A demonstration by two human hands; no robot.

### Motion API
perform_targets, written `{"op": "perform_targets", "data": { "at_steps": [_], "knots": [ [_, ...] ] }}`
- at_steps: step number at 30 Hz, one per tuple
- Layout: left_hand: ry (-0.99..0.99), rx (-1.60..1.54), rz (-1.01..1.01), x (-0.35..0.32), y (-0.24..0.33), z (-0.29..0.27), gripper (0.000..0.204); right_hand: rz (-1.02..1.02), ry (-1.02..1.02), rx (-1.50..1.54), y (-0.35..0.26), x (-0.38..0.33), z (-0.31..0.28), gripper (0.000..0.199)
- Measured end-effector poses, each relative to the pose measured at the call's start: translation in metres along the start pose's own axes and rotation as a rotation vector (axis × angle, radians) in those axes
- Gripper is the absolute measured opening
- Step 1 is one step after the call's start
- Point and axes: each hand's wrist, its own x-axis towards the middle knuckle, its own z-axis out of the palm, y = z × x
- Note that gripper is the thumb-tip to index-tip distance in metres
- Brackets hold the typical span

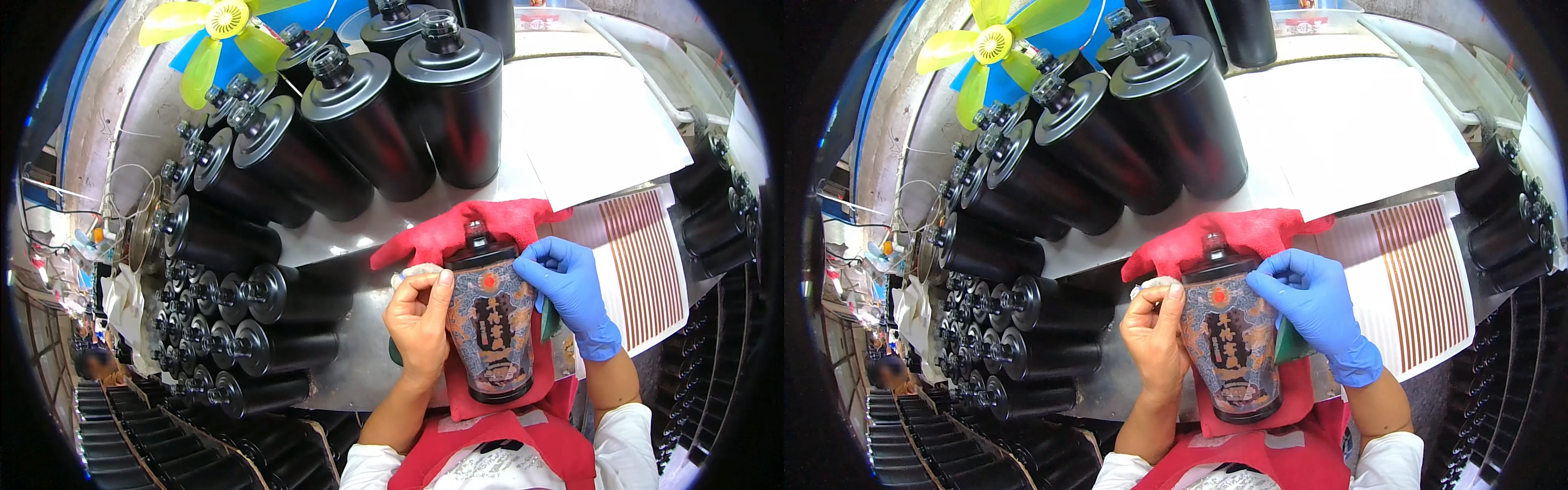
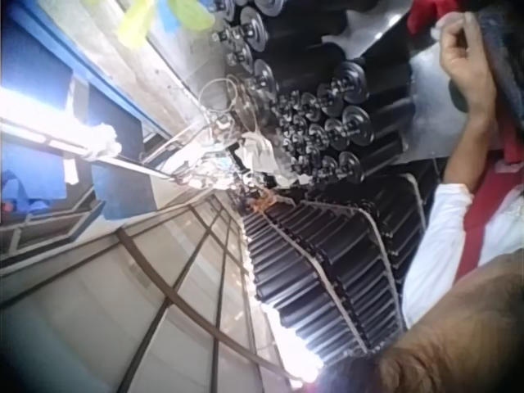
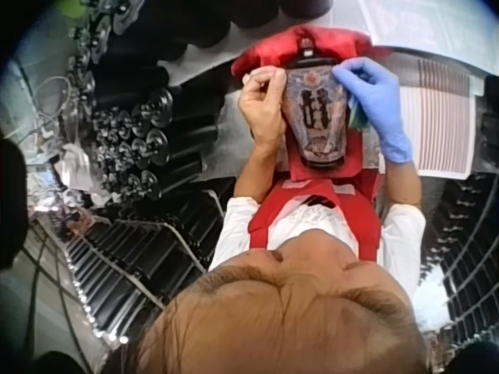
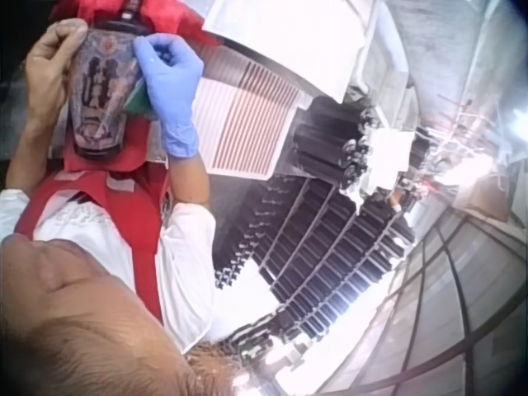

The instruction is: The person wipes the tops of black cylindrical containers with a white cloth and then applies decorative labels to their sides. The person handles the containers one at a time, smoothing the labels with a green tool to ensure they adhere properly.

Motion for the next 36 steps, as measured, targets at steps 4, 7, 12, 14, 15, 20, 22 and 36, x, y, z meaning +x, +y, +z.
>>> {"op": "perform_targets", "data": {
  "at_steps": [4,7,12,14,15,20,22,36],
  "knots": [
    [-0.059,-0.078,-0.247,-0.01,0.0,-0.018,0.02,0.006,-0.007,0.036,0.005,-0.007,-0.006,0.014],
    [-0.169,-0.147,-0.352,-0.033,0.006,-0.036,0.019,0.173,-0.075,0.032,0.022,-0.029,-0.02,0.015],
    [-0.302,-0.051,-0.405,-0.075,0.019,-0.051,0.017,0.328,-0.213,0.053,0.048,-0.078,-0.035,0.014],
    [-0.313,0.025,-0.467,-0.084,0.024,-0.05,0.012,0.317,-0.195,0.007,0.051,-0.084,-0.032,0.011],
    [-0.329,0.054,-0.446,-0.085,0.026,-0.05,0.01,0.301,-0.194,-0.029,0.051,-0.084,-0.03,0.011],
    [-0.306,0.044,-0.415,-0.088,0.029,-0.046,0.008,0.31,-0.17,-0.004,0.049,-0.086,-0.027,0.012],
    [-0.299,0.051,-0.414,-0.091,0.028,-0.048,0.009,0.307,-0.181,0.025,0.05,-0.085,-0.031,0.013],
    [-0.27,0.065,-0.404,-0.094,0.031,-0.045,0.009,0.173,-0.166,0.292,0.038,-0.077,-0.029,0.016]
  ]
}}
